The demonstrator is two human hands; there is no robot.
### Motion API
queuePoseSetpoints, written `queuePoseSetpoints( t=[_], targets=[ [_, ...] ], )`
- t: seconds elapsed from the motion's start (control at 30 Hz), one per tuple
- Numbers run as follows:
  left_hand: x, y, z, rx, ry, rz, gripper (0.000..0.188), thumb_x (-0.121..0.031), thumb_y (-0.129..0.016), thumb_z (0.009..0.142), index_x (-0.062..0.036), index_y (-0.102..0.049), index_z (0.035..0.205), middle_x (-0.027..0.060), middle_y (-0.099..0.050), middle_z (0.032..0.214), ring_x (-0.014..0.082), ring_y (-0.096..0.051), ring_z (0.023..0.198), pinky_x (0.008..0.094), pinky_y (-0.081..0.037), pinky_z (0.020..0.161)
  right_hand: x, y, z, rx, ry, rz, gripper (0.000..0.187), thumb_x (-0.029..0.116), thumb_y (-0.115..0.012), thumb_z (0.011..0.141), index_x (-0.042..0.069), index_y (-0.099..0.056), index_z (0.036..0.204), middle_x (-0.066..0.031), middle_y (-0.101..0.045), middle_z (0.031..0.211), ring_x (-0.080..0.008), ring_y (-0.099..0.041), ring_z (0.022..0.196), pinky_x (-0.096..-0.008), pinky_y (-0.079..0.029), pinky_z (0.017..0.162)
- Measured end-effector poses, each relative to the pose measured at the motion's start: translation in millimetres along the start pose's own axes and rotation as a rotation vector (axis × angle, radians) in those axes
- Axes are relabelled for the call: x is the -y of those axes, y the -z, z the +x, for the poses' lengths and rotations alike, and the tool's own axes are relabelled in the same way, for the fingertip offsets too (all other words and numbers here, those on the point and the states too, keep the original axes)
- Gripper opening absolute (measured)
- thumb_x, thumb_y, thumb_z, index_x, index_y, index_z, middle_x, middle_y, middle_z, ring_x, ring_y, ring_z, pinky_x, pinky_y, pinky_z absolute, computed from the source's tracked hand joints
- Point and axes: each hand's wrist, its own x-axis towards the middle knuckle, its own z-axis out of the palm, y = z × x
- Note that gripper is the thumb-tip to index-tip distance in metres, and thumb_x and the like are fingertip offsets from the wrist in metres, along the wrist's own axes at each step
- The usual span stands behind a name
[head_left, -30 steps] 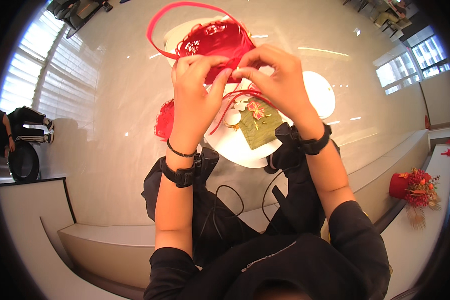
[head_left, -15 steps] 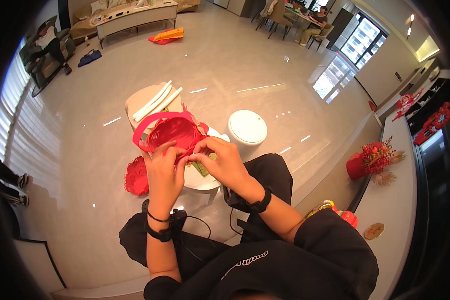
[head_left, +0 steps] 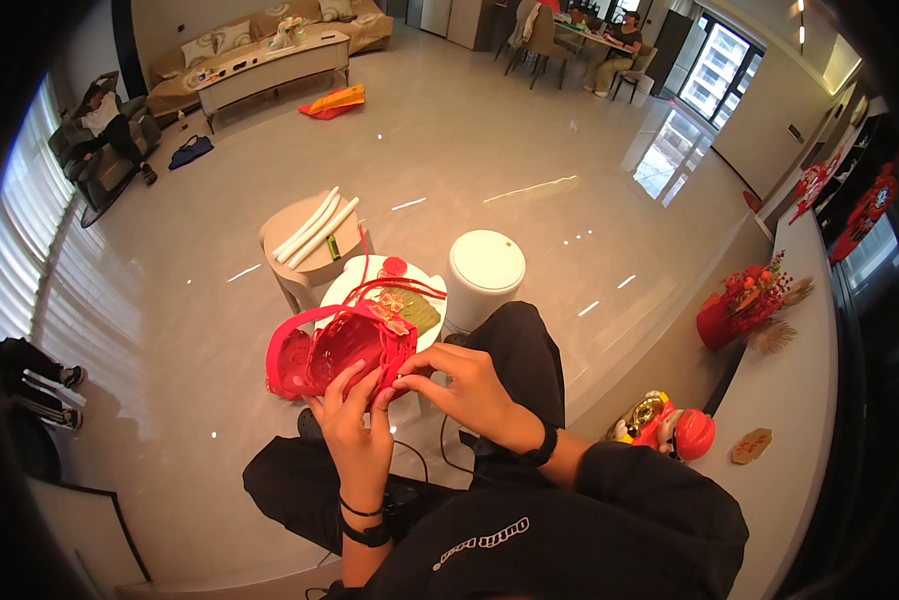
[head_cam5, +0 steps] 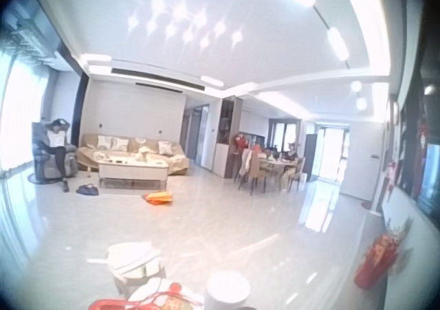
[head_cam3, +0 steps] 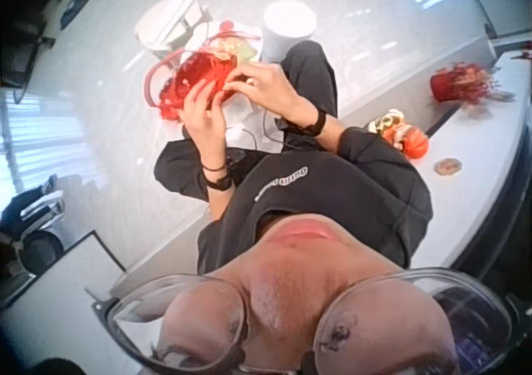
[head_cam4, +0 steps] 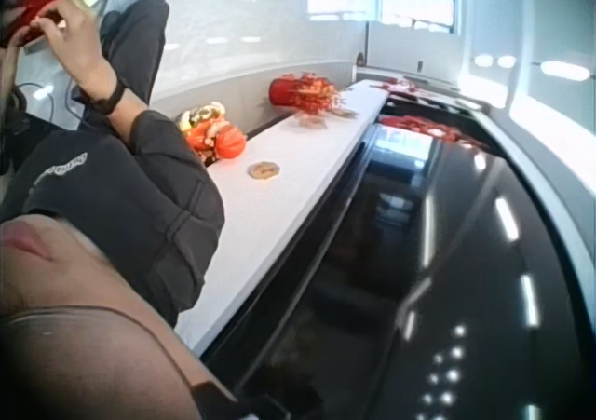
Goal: The person assembles a red decorative felt basket by folding the sides and securing them with small fasteners.
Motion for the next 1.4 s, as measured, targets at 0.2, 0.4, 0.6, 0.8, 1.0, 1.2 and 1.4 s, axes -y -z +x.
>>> queuePoseSetpoints(
  t=[0.2, 0.4, 0.6, 0.8, 1.0, 1.2, 1.4],
  targets=[
    [-25, 3, -10, -0.009, -0.018, 0.003, 0.025, -0.004, -0.071, 0.083, -0.006, -0.071, 0.108, 0.0115, -0.069, 0.108, 0.0276, -0.064, 0.104, 0.0553, -0.021, 0.114, 6, 18, -11, -0.075, 0.301, -0.111, 0.018, 0.002, -0.081, 0.073, 0.004, -0.072, 0.089, -0.0097, -0.069, 0.082, -0.0239, -0.065, 0.069, -0.0298, -0.051, 0.061],
    [-34, -1, -14, -0.018, -0.123, 0.087, 0.025, -0.005, -0.069, 0.085, -0.0061, -0.071, 0.11, 0.0074, -0.071, 0.092, 0.0254, -0.063, 0.108, 0.0558, -0.023, 0.111, 4, 13, -22, -0.093, 0.007, 0.126, 0.014, 0.001, -0.079, 0.076, 0.0, -0.071, 0.087, -0.0098, -0.069, 0.078, -0.0195, -0.066, 0.067, -0.0282, -0.051, 0.062],
    [-27, -4, -13, -0.024, -0.067, 0.07, 0.024, -0.004, -0.072, 0.083, -0.0048, -0.071, 0.106, 0.0136, -0.068, 0.112, 0.0283, -0.064, 0.104, 0.0563, -0.017, 0.118, -5, 7, -16, -0.066, -0.006, 0.167, 0.014, 0.0, -0.079, 0.075, 0.0, -0.071, 0.086, -0.0091, -0.069, 0.079, -0.0174, -0.067, 0.07, -0.0275, -0.051, 0.066],
    [-15, -6, -10, -0.028, -0.108, 0.112, 0.024, -0.003, -0.072, 0.082, -0.006, -0.072, 0.106, 0.0124, -0.07, 0.108, 0.0267, -0.064, 0.104, 0.0568, -0.013, 0.119, -10, 10, -3, 0.048, -0.05, 0.178, 0.014, -0.001, -0.079, 0.075, 0.0, -0.071, 0.087, -0.0091, -0.069, 0.079, -0.0174, -0.067, 0.071, -0.0278, -0.052, 0.067],
    [-9, 3, 24, -0.101, -0.17, 0.136, 0.02, -0.007, -0.072, 0.08, -0.0077, -0.073, 0.1, 0.0048, -0.072, 0.096, 0.024, -0.065, 0.106, 0.0577, -0.021, 0.112, 0, 1, 24, -0.087, 0.094, 0.081, 0.016, -0.003, -0.079, 0.073, 0.001, -0.07, 0.086, -0.0091, -0.071, 0.083, -0.019, -0.068, 0.073, -0.0276, -0.053, 0.066],
    [-19, 15, 76, -0.236, -0.46, 0.386, 0.011, -0.013, -0.07, 0.079, -0.0099, -0.074, 0.089, -0.0018, -0.071, 0.085, 0.0224, -0.069, 0.106, 0.0758, -0.013, 0.109, -6, 2, 76, -0.258, 0.444, -0.159, 0.031, -0.003, -0.079, 0.061, -0.001, -0.068, 0.09, -0.0097, -0.069, 0.08, -0.0225, -0.066, 0.071, -0.0291, -0.052, 0.063],
    [-10, 1, 109, -0.222, -0.472, 0.409, 0.011, -0.015, -0.071, 0.076, -0.0092, -0.073, 0.085, -0.0026, -0.068, 0.082, 0.0212, -0.07, 0.102, 0.0802, -0.016, 0.106, -47, -1, 118, -0.253, 0.59, -0.066, 0.031, -0.004, -0.077, 0.061, -0.002, -0.068, 0.091, -0.0094, -0.068, 0.082, -0.0226, -0.063, 0.068, -0.0306, -0.05, 0.061]
  ],
)
